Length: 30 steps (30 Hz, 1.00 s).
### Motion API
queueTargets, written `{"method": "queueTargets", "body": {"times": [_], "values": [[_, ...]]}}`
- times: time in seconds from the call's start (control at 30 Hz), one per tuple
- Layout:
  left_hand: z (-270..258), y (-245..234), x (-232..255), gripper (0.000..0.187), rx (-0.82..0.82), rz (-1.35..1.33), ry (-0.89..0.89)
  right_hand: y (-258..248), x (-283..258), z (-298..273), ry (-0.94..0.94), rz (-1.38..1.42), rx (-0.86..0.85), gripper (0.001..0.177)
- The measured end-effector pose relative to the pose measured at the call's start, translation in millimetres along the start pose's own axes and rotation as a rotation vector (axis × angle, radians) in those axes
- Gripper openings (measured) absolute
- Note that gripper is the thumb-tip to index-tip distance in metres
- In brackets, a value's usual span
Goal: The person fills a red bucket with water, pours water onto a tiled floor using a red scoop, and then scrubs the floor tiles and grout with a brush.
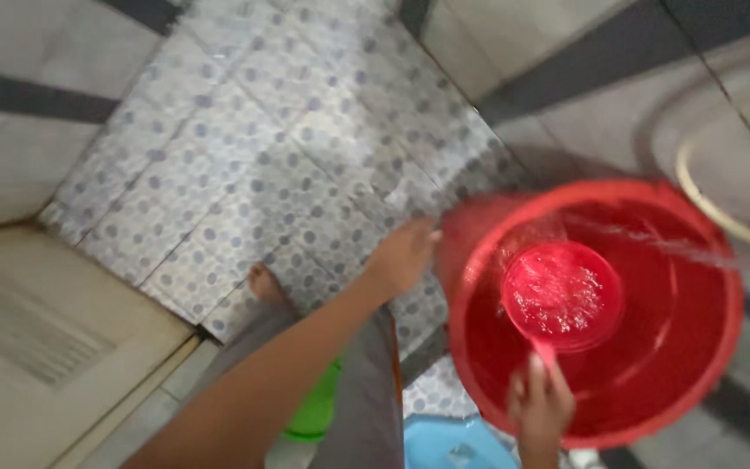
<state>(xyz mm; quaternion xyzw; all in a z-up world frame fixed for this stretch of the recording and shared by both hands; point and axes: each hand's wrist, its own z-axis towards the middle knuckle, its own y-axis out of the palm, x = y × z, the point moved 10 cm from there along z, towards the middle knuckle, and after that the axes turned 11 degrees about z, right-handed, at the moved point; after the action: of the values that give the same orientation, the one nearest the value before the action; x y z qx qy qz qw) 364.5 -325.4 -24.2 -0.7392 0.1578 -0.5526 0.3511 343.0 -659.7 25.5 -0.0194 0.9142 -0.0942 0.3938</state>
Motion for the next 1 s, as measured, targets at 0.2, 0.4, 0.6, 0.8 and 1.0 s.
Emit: {"method": "queueTargets", "body": {"times": [0.2, 0.4, 0.6, 0.8, 1.0], "values": [[-138, -117, -236, 0.041, 0.146, 0.114, -0.432, 16, -33, 23, -0.336, -0.221, -0.333, 0.027], [-318, -202, -391, 0.035, 0.327, -0.112, -1.038, 196, -9, -71, -0.195, -0.719, -0.509, 0.030], [-424, -248, -448, 0.032, 0.382, -0.151, -1.243, 480, 106, -181, -0.563, -1.307, -1.000, 0.033], [-490, -257, -473, 0.032, 0.561, -0.161, -1.212, 617, 238, -229, -0.799, -1.345, -1.052, 0.039], [-523, -219, -493, 0.031, 0.516, -0.475, -1.394, 640, 243, -245, -0.316, -1.185, -1.023, 0.044]]}}
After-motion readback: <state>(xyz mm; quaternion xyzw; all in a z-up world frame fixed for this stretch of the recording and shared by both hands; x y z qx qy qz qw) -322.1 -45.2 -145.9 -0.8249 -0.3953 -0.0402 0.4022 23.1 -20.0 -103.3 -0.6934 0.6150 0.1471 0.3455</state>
